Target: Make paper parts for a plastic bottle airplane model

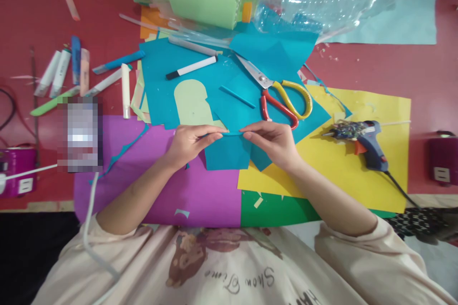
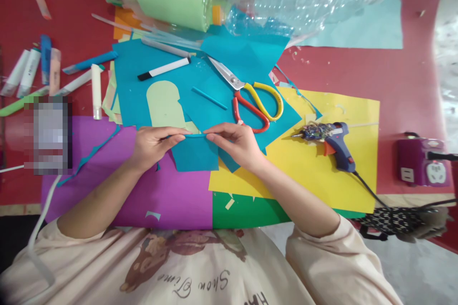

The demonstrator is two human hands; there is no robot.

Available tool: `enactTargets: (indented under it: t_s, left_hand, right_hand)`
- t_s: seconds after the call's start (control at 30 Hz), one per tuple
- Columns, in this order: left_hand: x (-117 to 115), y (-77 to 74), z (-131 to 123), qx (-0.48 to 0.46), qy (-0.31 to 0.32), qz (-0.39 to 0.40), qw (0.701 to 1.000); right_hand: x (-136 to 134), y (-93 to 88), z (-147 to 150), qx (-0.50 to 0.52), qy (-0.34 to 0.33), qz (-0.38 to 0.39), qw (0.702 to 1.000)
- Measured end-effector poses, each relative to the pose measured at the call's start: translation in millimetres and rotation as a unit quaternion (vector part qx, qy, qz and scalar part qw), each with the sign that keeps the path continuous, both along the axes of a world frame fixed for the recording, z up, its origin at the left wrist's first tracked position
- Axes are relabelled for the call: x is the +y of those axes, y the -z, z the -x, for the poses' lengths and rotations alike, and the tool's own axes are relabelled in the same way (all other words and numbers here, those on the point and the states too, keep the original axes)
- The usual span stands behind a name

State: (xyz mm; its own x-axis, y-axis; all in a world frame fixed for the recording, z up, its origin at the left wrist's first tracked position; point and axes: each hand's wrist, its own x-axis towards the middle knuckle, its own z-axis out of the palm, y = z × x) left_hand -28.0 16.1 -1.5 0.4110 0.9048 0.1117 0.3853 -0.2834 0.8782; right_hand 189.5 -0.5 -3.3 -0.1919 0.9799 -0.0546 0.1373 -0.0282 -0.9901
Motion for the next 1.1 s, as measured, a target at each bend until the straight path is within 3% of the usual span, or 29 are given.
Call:
enactTargets:
  t_s: [0.33, 0.83, 1.1]
  left_hand:
    - [-3.3, 3.2, -4.7, -0.001, 0.028, -0.048, 0.998]
    - [-2.8, 3.3, -3.0, 0.009, 0.003, 0.01, 1.0]
    - [-4.5, 2.6, -8.1, 0.003, 0.033, 0.009, 0.999]
  right_hand:
    - [-2.2, 1.2, 3.5, -0.018, -0.032, -0.019, 0.999]
    - [1.2, 3.7, 0.4, -0.018, -0.04, 0.003, 0.999]
    - [-2.7, 4.0, 4.4, -0.017, -0.058, -0.002, 0.998]
